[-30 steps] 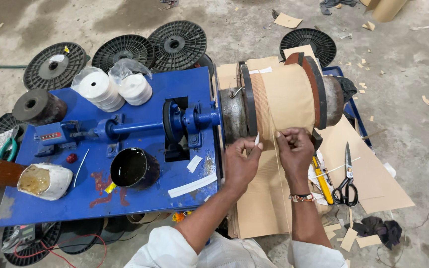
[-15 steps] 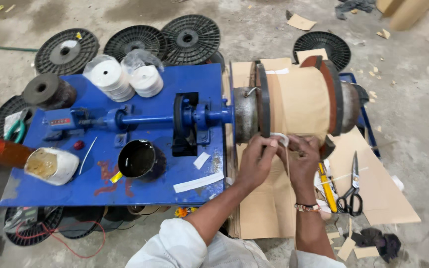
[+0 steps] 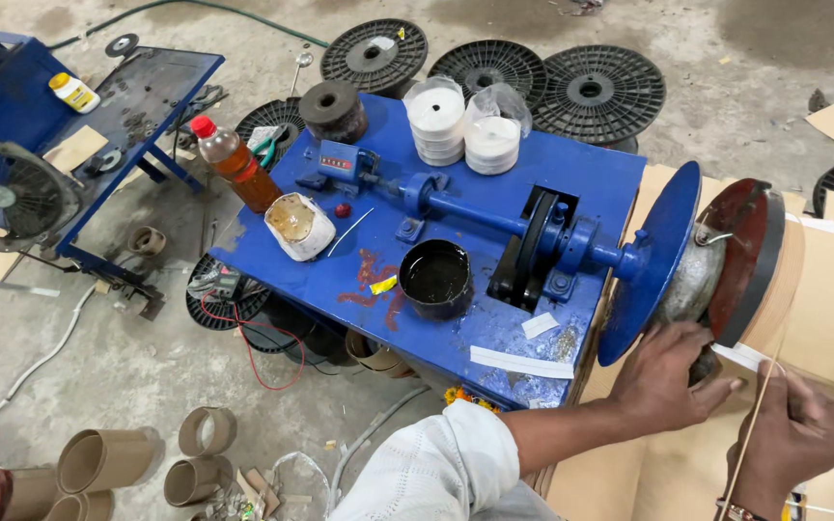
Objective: The person operates a blue winding machine to wrap a beige paper strip around a cylindrical fan component. They secure the strip with white tape, cut the tape with scissors, and continue wrapping the paper around the rotating part.
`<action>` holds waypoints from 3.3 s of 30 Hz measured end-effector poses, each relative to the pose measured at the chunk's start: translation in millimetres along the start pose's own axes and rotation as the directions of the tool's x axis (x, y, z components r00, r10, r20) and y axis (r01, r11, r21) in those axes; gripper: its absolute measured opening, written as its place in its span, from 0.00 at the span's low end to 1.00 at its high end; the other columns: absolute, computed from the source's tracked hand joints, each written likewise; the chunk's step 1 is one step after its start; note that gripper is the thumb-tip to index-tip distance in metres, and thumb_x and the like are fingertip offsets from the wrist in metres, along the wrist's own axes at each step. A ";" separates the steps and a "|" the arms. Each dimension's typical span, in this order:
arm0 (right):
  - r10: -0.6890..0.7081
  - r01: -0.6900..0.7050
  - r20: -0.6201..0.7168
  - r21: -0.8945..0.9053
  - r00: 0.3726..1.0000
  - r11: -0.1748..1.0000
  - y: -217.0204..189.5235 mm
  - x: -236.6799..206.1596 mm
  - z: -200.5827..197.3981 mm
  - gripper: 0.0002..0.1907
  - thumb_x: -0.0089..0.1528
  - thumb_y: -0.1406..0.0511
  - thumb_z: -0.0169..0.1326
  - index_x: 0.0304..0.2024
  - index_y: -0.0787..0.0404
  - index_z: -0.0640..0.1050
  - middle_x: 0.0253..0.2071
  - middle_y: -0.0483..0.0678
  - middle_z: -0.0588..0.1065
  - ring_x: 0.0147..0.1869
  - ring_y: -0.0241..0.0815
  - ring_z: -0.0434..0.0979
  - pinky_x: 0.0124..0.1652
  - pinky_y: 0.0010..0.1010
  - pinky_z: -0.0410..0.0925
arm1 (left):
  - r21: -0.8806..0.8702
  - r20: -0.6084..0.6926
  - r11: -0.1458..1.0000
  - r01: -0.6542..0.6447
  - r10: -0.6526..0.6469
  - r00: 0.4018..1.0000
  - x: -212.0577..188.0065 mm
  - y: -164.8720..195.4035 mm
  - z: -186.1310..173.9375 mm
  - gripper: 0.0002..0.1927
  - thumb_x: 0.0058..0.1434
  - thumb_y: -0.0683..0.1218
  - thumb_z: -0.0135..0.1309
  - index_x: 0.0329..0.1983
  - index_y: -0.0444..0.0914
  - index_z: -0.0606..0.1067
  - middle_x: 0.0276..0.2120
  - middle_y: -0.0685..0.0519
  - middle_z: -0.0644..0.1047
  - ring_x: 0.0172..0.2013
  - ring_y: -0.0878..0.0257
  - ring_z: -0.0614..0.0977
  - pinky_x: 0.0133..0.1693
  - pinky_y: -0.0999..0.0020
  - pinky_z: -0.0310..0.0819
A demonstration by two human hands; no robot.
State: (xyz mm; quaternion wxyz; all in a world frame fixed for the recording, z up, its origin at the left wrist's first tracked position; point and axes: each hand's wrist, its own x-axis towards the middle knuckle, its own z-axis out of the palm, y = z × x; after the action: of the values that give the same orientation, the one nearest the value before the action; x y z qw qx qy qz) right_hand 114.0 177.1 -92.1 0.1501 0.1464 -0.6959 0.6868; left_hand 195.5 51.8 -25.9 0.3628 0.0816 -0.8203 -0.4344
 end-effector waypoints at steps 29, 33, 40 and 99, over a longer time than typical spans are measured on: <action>-0.088 0.063 -0.127 -0.190 0.988 0.980 -35.3 7.0 3.3 0.06 0.61 0.73 0.68 0.41 0.67 0.84 0.37 0.48 0.79 0.39 0.33 0.77 0.39 0.23 0.70 | 0.236 0.762 0.487 -0.841 0.444 0.471 118.2 13.7 -26.5 0.40 0.49 0.48 0.60 0.66 0.27 0.66 0.66 0.40 0.67 0.70 0.49 0.62 0.71 0.48 0.45; -0.007 -0.011 -0.173 -0.099 0.985 0.995 -34.4 15.0 11.2 0.09 0.60 0.73 0.69 0.36 0.66 0.79 0.37 0.44 0.76 0.37 0.29 0.73 0.39 0.20 0.69 | 0.200 0.790 0.464 -0.863 0.444 0.422 137.1 6.4 -24.0 0.43 0.47 0.50 0.63 0.66 0.27 0.67 0.65 0.41 0.68 0.69 0.49 0.64 0.72 0.47 0.47; -0.044 0.020 -0.157 -0.154 0.987 0.988 -33.3 36.7 20.0 0.08 0.60 0.74 0.69 0.39 0.65 0.83 0.39 0.44 0.76 0.38 0.30 0.72 0.39 0.21 0.68 | 0.129 0.836 0.541 -0.831 0.391 0.385 168.4 -3.1 -14.1 0.41 0.45 0.50 0.63 0.62 0.27 0.69 0.61 0.40 0.70 0.64 0.48 0.67 0.70 0.43 0.46; 0.157 -0.176 -0.182 -0.091 0.971 0.980 -44.2 15.5 -5.8 0.11 0.60 0.67 0.71 0.32 0.63 0.79 0.28 0.40 0.76 0.30 0.25 0.69 0.31 0.17 0.66 | 0.565 0.772 0.326 -0.758 0.114 0.625 88.6 24.4 -55.9 0.11 0.55 0.47 0.57 0.34 0.35 0.84 0.41 0.37 0.79 0.55 0.43 0.74 0.70 0.38 0.39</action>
State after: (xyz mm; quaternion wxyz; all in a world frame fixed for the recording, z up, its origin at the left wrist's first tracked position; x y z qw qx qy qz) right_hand 118.0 182.3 -45.3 0.1596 0.0188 -0.7256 0.6690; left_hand 173.1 -9.6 59.4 0.0944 -0.1348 -0.9722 0.1665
